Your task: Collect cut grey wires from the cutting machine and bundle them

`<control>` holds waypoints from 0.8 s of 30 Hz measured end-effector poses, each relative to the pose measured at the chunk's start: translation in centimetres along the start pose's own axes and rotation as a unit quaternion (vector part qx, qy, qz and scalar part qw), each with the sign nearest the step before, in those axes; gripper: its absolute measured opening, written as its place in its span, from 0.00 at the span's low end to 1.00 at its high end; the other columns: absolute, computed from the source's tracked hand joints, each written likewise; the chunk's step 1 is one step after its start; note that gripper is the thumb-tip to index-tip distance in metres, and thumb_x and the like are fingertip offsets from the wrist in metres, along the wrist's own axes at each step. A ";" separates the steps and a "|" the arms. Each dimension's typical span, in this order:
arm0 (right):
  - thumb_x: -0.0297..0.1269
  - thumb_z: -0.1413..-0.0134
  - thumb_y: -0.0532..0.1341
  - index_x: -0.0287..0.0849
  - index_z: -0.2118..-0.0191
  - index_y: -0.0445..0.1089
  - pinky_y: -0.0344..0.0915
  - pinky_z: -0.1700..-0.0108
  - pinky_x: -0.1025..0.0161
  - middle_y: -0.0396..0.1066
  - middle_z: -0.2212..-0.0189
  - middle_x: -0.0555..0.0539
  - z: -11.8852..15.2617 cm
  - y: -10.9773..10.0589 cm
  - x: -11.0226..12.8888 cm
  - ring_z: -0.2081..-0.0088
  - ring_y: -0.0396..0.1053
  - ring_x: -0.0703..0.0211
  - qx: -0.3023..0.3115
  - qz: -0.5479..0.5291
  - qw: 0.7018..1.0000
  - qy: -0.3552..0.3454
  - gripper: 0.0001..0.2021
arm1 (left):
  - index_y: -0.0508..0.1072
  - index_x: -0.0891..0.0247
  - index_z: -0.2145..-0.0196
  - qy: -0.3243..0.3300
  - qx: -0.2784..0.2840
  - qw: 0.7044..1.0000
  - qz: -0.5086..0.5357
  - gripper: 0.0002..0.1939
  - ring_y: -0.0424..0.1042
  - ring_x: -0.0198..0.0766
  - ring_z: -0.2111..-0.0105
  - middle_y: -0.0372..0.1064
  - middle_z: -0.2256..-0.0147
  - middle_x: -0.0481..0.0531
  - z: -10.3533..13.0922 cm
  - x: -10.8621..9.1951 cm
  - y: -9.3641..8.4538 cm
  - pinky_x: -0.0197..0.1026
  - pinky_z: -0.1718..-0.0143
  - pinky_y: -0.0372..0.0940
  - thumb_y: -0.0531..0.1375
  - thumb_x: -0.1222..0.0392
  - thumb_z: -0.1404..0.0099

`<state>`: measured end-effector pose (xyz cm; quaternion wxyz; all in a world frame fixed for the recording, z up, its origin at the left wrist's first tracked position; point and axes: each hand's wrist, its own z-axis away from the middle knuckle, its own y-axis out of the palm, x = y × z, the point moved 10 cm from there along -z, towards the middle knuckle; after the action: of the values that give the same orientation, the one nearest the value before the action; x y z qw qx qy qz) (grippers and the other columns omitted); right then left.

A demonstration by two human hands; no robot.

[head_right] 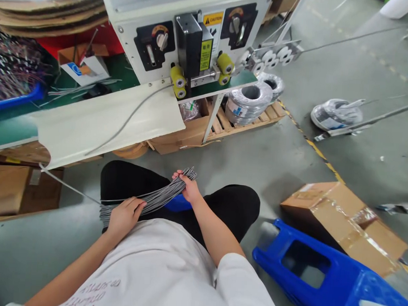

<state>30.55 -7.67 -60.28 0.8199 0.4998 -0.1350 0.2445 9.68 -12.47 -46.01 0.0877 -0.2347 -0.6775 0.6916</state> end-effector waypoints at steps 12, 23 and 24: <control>0.35 0.59 0.72 0.43 0.65 0.73 0.72 0.53 0.56 0.76 0.71 0.51 0.2 -0.8 0.0 0.63 0.76 0.56 -0.034 -0.018 0.999 -0.018 0.13 | 0.73 0.59 0.57 -0.088 0.020 0.987 -0.130 0.19 0.72 0.47 0.63 0.74 0.68 0.54 0.0 8.8 -2.8 0.47 0.60 0.61 0.49 0.45 0.30; 0.34 0.63 0.74 0.44 0.66 0.74 0.71 0.54 0.58 0.75 0.72 0.54 0.3 0.3 0.1 0.62 0.76 0.57 -0.035 -0.064 0.997 -0.003 0.15 | 0.70 0.60 0.68 -0.100 -0.025 0.988 -0.115 0.15 0.70 0.45 0.64 0.72 0.67 0.55 1.4 15.1 -3.2 0.46 0.61 0.63 0.49 0.53 0.30; 0.35 0.63 0.74 0.44 0.65 0.74 0.71 0.55 0.59 0.74 0.73 0.54 0.3 0.4 0.1 0.64 0.76 0.58 -0.034 -0.067 0.997 -0.003 0.15 | 0.70 0.60 0.68 -0.068 -0.046 0.987 -0.136 0.13 0.70 0.45 0.63 0.72 0.67 0.55 0.8 13.6 -4.2 0.46 0.60 0.63 0.50 0.54 0.30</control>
<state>30.41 -7.76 -59.84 0.8506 0.4803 -0.1117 0.1826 -3.41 -6.92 -44.73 0.1239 -0.0961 -0.7386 0.6557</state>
